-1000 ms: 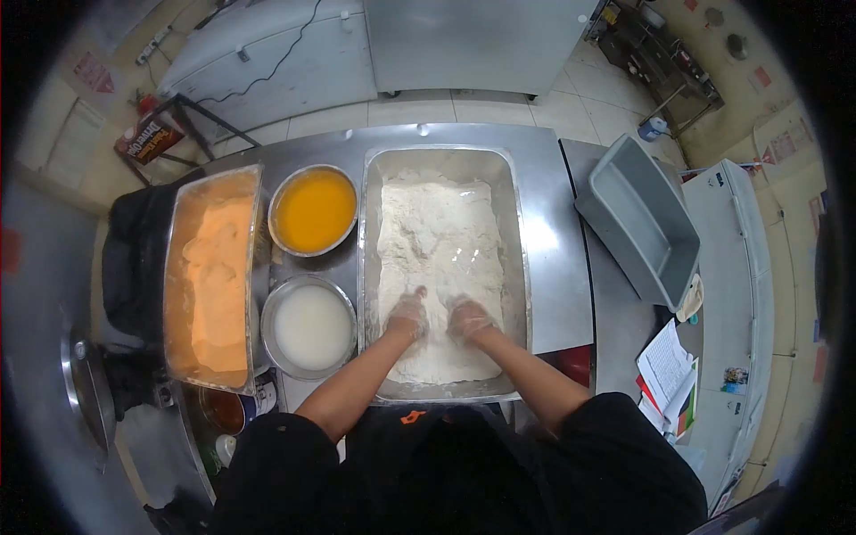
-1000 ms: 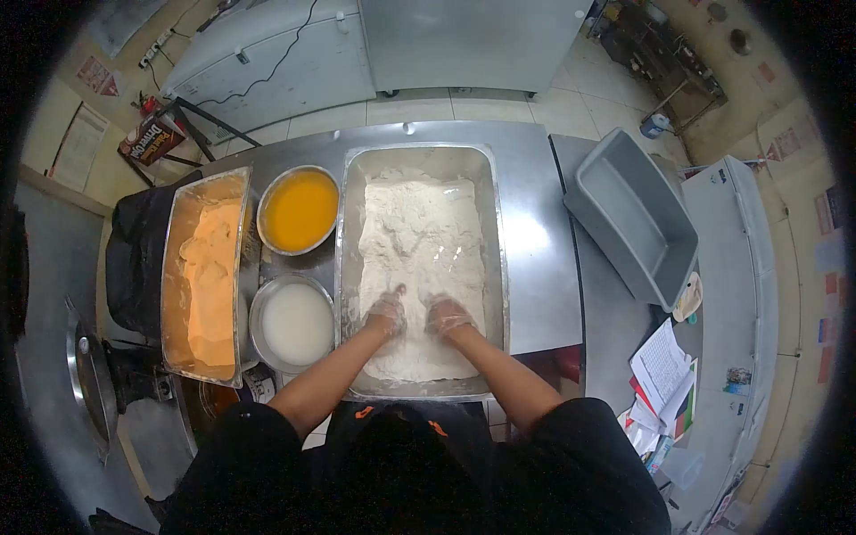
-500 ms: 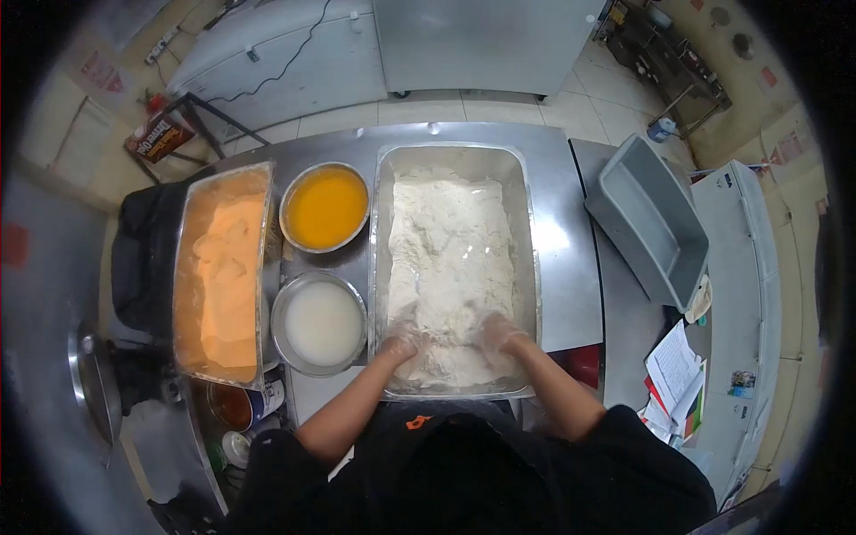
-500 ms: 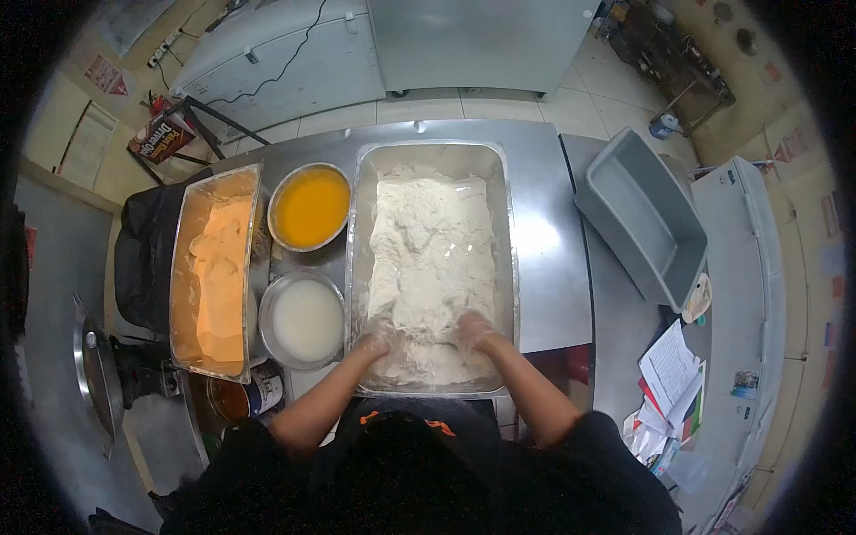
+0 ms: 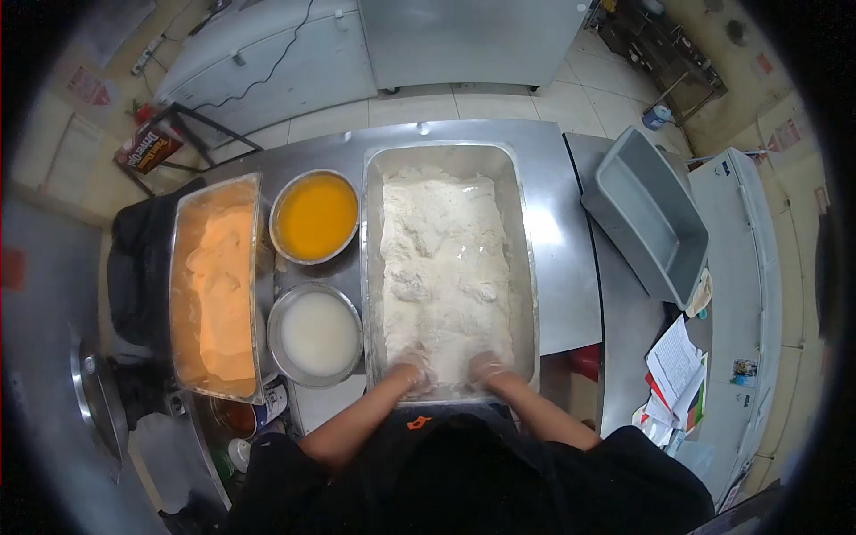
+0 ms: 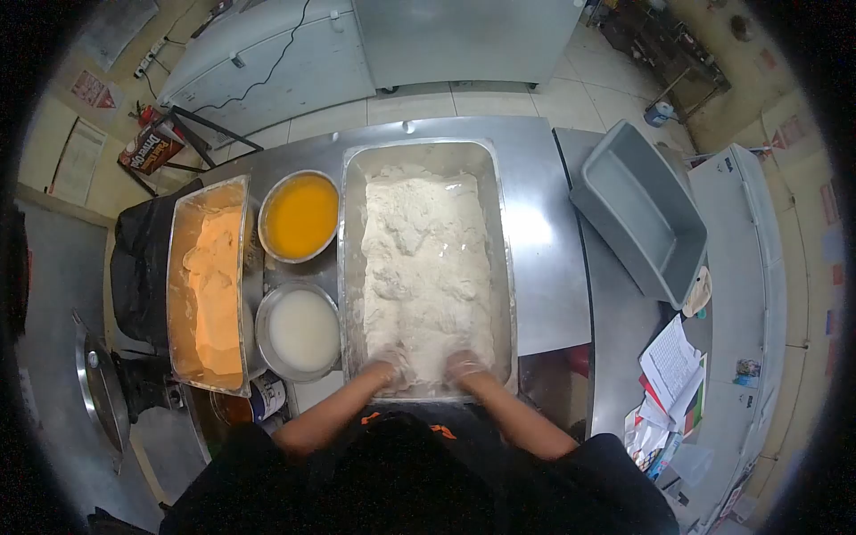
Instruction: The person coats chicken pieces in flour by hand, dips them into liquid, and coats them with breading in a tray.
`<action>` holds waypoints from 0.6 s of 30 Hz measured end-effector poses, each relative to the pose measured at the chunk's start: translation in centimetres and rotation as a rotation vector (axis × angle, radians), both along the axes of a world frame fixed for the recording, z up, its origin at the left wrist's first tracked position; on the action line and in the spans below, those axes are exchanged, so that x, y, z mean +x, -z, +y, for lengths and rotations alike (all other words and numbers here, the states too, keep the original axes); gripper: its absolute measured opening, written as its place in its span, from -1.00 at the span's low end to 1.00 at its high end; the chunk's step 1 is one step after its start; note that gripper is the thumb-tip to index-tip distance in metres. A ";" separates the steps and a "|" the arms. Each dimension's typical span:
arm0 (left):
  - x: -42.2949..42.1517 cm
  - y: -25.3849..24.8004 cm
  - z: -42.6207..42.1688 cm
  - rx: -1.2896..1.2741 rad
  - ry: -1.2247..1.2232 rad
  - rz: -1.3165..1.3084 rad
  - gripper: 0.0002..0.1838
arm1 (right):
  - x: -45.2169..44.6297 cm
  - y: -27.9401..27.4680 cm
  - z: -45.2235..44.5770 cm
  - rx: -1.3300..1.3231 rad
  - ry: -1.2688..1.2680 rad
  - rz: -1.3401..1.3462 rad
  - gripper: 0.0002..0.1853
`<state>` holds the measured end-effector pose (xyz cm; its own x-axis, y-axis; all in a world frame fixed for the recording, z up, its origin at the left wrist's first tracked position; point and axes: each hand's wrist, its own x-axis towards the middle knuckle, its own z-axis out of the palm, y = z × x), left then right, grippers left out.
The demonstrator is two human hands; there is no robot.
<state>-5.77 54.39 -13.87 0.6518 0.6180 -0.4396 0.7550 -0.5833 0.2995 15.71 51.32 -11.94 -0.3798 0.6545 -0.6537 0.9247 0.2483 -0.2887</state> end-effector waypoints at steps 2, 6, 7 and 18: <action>0.8 3.3 0.0 -0.375 0.191 -0.098 -0.68 | -1.2 -0.5 0.6 -0.160 0.123 0.093 -0.65; -1.5 -0.7 7.3 -0.813 -0.242 -0.341 -0.80 | 1.5 -2.7 4.6 0.349 0.192 0.448 -0.68; -0.5 -3.3 10.2 -0.556 -0.211 -0.314 -0.75 | 2.6 -4.7 6.7 0.424 0.195 0.479 -0.69; 10.5 -1.4 22.6 0.156 -0.565 -0.052 -0.36 | 0.0 1.5 18.0 0.288 0.131 -0.074 -0.50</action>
<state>4.75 76.95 -12.44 0.2212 0.9306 -0.2918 0.9482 -0.1352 0.2876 15.69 69.27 -13.41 -0.2384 0.8571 -0.4567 0.9700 0.1872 -0.1551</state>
